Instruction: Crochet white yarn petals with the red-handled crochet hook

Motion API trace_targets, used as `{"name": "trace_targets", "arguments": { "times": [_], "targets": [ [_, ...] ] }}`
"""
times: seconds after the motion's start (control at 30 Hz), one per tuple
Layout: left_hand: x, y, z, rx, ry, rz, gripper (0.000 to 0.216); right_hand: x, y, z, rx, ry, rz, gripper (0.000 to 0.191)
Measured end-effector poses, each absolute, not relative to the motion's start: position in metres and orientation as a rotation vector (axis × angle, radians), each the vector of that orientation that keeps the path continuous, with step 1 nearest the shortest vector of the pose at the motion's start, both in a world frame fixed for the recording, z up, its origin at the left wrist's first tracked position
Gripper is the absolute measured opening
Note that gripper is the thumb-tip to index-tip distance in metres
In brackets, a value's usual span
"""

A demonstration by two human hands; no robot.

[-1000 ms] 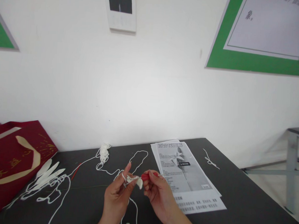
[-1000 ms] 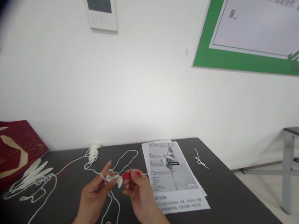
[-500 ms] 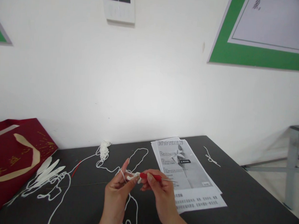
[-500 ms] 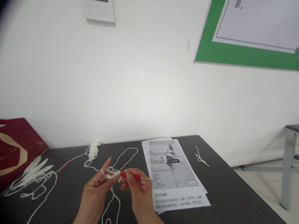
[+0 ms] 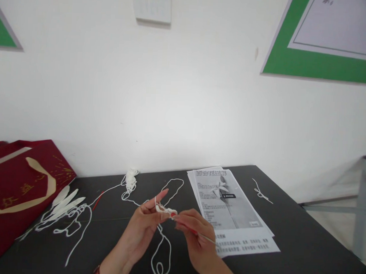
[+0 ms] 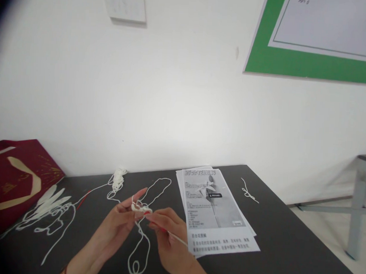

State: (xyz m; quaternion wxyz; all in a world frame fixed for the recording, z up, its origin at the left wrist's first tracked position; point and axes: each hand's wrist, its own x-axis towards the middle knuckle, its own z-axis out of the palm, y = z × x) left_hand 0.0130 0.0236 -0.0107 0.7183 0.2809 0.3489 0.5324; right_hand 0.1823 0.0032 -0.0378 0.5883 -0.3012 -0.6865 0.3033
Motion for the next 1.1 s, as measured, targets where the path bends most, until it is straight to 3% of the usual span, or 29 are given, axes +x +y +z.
{"name": "trace_targets", "arguments": {
  "times": [0.17, 0.33, 1.1],
  "targets": [
    [0.003, 0.025, -0.004, 0.737, 0.849, 1.124, 0.053, 0.177, 0.008, -0.032, -0.673, -1.235, 1.115, 0.013],
    [-0.002, 0.022, 0.004, 0.791, 0.922, 1.083, 0.048, 0.179, 0.011, -0.033, -0.675, -1.074, 1.279, 0.010],
    [-0.012, 0.018, 0.023, 0.724, 0.862, 0.938, 0.046, 0.201, 0.014, -0.021, -0.596, -1.145, 1.292, 0.007]
  ]
}}
